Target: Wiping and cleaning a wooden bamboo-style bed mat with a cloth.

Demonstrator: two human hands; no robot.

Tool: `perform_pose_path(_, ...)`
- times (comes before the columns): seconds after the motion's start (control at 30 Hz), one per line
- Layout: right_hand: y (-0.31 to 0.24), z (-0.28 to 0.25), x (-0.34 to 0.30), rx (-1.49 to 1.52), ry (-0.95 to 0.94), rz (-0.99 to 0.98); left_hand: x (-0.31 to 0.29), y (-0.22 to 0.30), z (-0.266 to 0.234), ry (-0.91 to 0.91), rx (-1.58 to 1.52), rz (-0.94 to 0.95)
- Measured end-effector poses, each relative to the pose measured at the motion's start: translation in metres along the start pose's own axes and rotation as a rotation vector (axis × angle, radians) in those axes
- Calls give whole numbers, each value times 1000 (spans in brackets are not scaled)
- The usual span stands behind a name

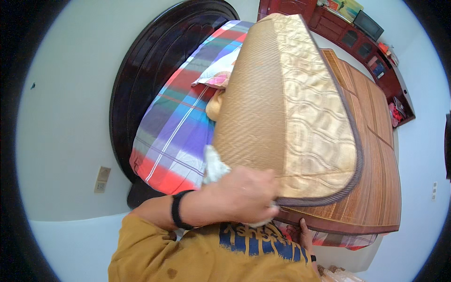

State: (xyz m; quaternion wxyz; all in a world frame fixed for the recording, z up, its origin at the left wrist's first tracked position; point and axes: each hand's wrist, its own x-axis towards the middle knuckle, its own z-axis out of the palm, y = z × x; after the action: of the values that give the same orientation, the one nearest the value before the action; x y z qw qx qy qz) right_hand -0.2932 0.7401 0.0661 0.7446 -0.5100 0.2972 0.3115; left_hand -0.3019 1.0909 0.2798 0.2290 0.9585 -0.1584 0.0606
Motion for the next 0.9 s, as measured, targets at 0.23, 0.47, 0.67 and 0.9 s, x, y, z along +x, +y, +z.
perform_pose_path(0.23, -2, -1, -3, 27, -55, -37, -68, -33, -41, 252, 75, -249)
perform_pose_path(0.47, 2, 2, -8, -7, -67, -74, -179, -119, -30, 775, -199, -970)
perform_pose_path(0.67, 3, -3, -9, 6, -71, -47, -265, -232, 96, 1161, -1446, -1177)
perform_pose_path(0.9, -4, -2, -6, -39, -88, -37, -251, -255, 109, 309, -257, -927)
